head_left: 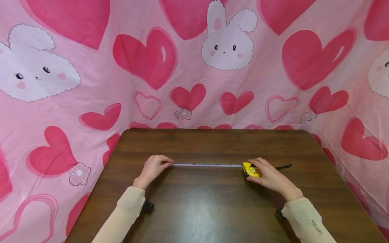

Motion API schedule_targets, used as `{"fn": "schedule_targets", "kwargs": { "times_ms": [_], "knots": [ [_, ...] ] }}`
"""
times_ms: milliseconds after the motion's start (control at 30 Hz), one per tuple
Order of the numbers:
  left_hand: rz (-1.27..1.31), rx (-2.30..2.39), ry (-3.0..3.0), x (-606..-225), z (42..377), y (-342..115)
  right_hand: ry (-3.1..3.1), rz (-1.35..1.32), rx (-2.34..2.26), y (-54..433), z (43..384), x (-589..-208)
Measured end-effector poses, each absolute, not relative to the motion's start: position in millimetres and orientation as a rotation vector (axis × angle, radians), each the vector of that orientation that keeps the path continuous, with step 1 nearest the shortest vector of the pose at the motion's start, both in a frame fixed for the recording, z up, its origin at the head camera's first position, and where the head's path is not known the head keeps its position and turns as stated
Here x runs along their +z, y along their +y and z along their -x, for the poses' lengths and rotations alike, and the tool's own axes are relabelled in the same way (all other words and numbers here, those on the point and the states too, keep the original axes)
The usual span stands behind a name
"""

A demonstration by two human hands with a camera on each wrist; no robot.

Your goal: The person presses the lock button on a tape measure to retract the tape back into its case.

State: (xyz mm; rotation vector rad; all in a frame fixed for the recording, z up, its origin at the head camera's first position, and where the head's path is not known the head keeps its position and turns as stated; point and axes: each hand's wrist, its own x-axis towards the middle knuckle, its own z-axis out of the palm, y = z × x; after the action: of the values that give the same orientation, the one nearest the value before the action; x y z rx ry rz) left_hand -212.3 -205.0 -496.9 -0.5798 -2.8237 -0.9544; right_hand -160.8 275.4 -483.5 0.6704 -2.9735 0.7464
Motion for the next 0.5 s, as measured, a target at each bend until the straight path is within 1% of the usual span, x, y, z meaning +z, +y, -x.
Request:
{"fn": "schedule_targets", "kwargs": {
  "times_ms": [500],
  "knots": [
    [0.577,-1.021,-2.85,-494.1,214.8,-190.5,-2.99,-0.671,0.756,269.9,164.3,-482.7]
  ]
}}
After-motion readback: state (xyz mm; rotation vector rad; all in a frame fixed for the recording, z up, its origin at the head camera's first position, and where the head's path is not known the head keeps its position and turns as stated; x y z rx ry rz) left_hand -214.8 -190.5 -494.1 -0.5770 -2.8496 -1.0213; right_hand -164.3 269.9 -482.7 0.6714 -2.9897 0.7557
